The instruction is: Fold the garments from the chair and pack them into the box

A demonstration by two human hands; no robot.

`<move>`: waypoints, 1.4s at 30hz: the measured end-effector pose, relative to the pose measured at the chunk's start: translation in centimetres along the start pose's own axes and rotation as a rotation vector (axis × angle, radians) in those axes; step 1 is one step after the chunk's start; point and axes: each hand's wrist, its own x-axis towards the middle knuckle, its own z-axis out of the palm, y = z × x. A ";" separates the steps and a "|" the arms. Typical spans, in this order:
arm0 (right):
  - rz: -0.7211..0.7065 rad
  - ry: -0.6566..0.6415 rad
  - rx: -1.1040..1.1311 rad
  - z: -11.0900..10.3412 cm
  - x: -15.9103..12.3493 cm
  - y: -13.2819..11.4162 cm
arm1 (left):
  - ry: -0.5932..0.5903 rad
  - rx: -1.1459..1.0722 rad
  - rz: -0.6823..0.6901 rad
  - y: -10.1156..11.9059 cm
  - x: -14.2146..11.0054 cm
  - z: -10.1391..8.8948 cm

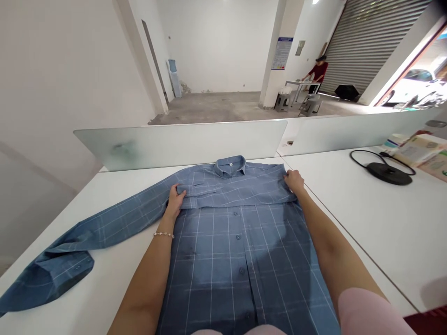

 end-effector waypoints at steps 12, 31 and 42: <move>-0.267 0.068 -0.013 1.9 -5.2 -2.4 | -0.129 0.750 0.534 1.3 -1.5 -0.1; -0.656 0.099 0.063 3.1 -13.7 -6.6 | 0.029 1.069 0.319 6.8 -5.1 -23.1; -0.710 0.136 -0.006 4.5 -16.1 -7.2 | 0.354 1.342 -0.024 4.9 -13.6 -37.1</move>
